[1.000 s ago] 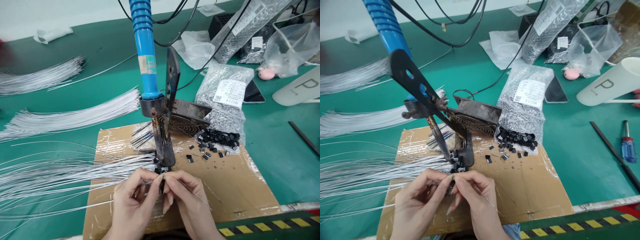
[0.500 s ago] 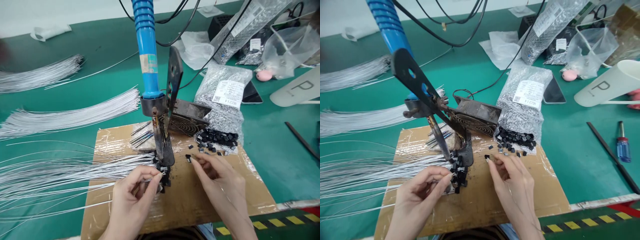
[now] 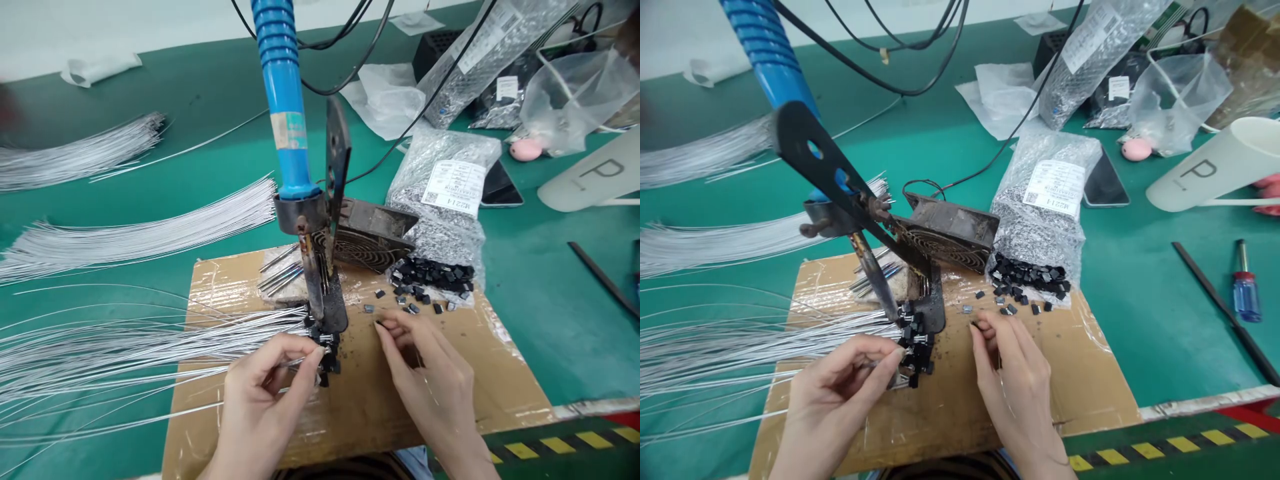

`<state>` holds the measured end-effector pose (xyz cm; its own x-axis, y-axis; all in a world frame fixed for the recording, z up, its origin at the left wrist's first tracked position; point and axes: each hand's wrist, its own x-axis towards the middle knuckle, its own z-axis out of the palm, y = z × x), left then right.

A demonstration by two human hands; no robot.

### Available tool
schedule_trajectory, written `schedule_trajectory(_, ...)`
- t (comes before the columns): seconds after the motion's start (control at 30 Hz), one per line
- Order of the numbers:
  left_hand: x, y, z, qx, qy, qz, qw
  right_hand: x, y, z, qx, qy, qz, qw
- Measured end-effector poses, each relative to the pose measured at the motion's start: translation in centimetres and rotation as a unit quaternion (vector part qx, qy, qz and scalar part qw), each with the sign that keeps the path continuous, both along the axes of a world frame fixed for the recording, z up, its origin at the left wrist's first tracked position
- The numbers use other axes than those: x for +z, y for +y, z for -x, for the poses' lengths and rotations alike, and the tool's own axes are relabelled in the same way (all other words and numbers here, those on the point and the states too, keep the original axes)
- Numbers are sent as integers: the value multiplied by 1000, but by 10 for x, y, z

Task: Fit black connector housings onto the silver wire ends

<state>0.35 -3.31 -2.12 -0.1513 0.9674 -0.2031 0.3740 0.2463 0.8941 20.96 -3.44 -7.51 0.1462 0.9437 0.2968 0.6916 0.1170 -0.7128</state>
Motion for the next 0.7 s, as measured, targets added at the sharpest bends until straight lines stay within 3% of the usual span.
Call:
schedule_trajectory(0.17,2,2,0,-1,16,-11,1000,13,-1,6,1,123,38,992)
schedule_trajectory(0.43,6,5,0,10,-19,10,1000,36,0,24,-33,304,123,944)
schedule_trajectory(0.57,6,6,2,13,-21,18,1000,47,1,33,-29,389,187,901)
schedule_trajectory(0.7,9,9,6,-34,-83,25,996,50,3,42,-10,480,234,845)
